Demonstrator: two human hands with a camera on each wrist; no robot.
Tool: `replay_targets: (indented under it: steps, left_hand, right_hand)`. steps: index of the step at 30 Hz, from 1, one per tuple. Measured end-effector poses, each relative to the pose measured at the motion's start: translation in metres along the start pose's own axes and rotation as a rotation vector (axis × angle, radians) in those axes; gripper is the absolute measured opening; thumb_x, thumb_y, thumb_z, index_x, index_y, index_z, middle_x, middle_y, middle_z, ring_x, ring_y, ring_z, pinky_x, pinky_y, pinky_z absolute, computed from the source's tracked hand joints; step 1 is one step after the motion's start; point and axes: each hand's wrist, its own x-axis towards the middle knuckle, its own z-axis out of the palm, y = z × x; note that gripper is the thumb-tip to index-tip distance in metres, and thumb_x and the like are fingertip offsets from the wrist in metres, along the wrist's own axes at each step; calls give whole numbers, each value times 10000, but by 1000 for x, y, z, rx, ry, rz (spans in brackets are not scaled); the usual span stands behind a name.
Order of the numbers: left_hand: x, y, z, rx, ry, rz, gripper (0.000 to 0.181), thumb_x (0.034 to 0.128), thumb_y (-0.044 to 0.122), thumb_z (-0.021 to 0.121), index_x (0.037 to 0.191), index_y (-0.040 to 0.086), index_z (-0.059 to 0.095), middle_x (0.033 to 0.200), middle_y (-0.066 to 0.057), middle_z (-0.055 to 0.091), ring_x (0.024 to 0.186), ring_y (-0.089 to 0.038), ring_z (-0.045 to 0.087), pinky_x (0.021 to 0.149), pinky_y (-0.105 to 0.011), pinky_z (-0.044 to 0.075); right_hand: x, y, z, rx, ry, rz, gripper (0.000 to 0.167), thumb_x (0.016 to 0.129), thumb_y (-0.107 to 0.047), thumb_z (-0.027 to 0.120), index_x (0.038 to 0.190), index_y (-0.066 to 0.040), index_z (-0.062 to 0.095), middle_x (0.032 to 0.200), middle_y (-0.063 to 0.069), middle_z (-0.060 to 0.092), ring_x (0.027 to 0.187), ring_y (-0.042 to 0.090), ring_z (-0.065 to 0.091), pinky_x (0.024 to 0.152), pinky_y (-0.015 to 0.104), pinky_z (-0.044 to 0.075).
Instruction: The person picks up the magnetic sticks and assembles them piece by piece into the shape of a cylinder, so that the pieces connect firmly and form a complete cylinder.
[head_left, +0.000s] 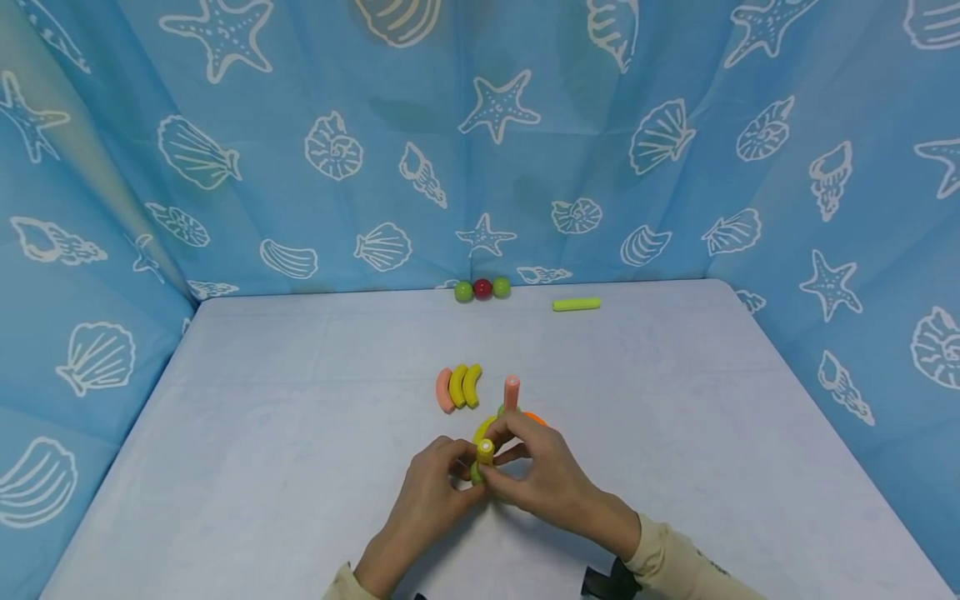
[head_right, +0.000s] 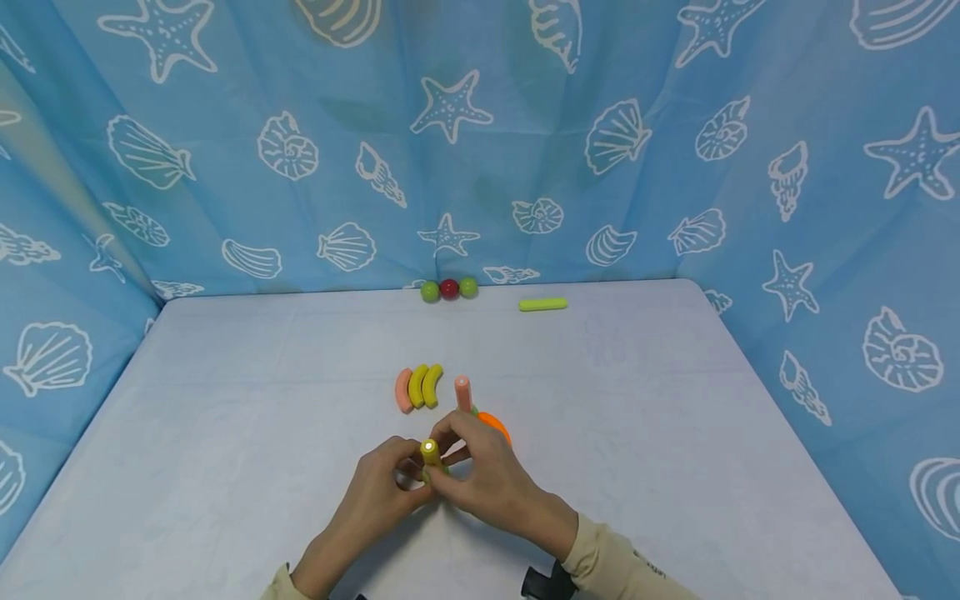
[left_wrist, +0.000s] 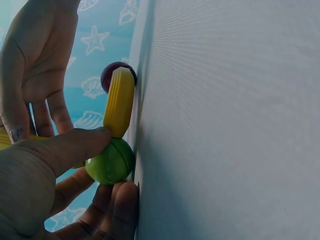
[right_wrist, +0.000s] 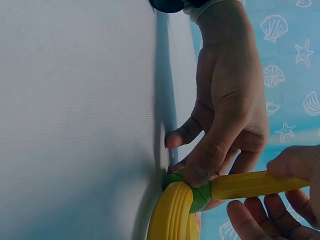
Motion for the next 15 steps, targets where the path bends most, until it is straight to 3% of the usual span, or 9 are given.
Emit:
replay_targets:
  steps: [8,15]
  left_hand:
    - [0,0,0,-8,2,6,274,744,88,868,975,103,722,893,33,625,765,-102,624,681,-252,547]
    - [0,0,0,-10,-20,-7,317,733,99,887,1002,91,719,911,30,629,768,-92,615,685,-242,546]
  right_hand:
    - [-8,-1,-8,-60,11,35,421,765,-18,843,1064,-163,584,983,-68,621,867,196,667,693,345,603]
    - [-16,3,-26,-99,25,8,438,761,48,814,1057,-175,579,966,-24,608,840,222,659,691,359,605]
